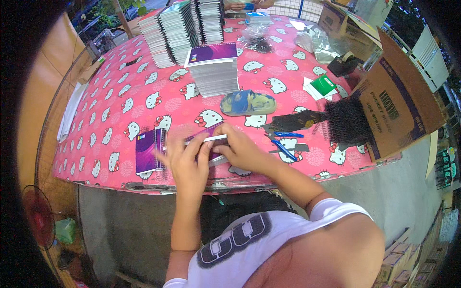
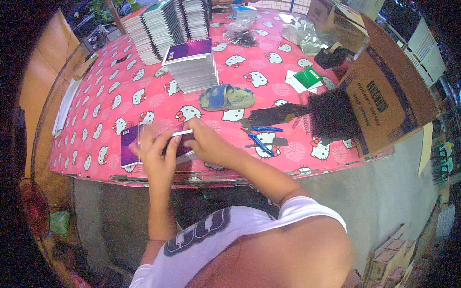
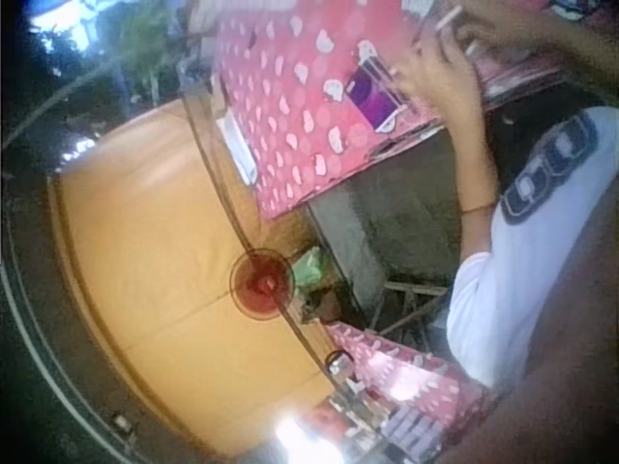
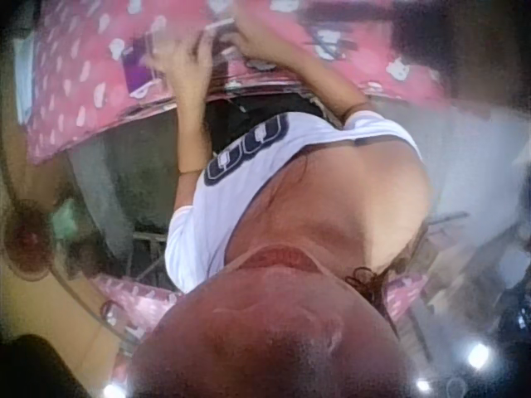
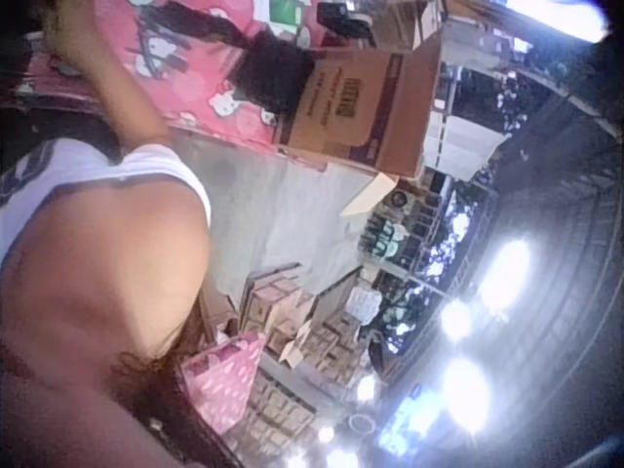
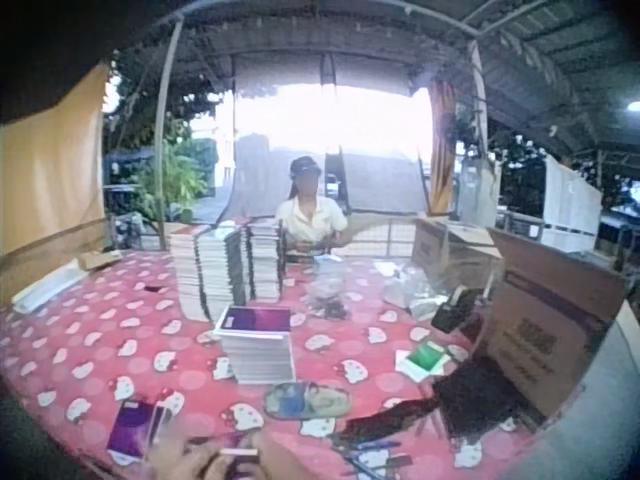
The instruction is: The person threads wire coils into the punched holes of several small purple notebooks, cuts the excess wire with blue-handled shears, and stacks the completed notebooks on a table.
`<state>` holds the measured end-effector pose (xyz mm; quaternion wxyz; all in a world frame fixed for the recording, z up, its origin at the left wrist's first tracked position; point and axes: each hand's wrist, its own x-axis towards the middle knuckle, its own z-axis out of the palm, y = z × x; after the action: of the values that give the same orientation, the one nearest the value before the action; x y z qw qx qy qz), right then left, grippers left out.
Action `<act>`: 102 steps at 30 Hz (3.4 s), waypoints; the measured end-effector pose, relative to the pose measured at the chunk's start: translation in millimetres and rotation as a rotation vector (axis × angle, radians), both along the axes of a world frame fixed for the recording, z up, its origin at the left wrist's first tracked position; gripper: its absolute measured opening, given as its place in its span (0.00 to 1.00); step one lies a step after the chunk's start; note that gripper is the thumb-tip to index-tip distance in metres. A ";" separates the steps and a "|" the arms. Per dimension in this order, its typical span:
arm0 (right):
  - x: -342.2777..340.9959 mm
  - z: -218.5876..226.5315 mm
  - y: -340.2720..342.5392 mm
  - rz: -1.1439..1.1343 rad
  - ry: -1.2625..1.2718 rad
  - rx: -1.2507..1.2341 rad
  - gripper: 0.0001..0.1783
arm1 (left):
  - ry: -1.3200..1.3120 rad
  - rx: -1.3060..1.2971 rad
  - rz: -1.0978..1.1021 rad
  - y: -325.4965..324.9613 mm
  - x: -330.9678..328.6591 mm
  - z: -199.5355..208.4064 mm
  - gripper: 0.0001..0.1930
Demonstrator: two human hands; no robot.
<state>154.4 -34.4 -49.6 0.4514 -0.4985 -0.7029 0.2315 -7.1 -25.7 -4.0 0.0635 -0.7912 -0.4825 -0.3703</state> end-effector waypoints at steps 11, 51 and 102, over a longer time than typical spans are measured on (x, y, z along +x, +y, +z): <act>250.8 -27.1 -47.0 -1.199 -0.741 -0.548 0.18 | -0.215 -0.168 -0.228 20.4 5.0 -3.5 0.08; 32.8 71.7 -5.7 -0.017 -0.465 0.158 0.11 | -0.220 -0.096 -0.147 11.0 4.9 -10.7 0.12; 107.7 38.9 69.5 0.065 -0.171 -0.151 0.23 | -0.414 -0.139 -0.262 24.0 -3.1 -4.6 0.19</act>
<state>262.0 35.1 -10.7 0.3432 -0.5258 -0.7353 0.2551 -10.2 -1.7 -8.6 -0.1400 -0.7567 -0.4028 -0.4955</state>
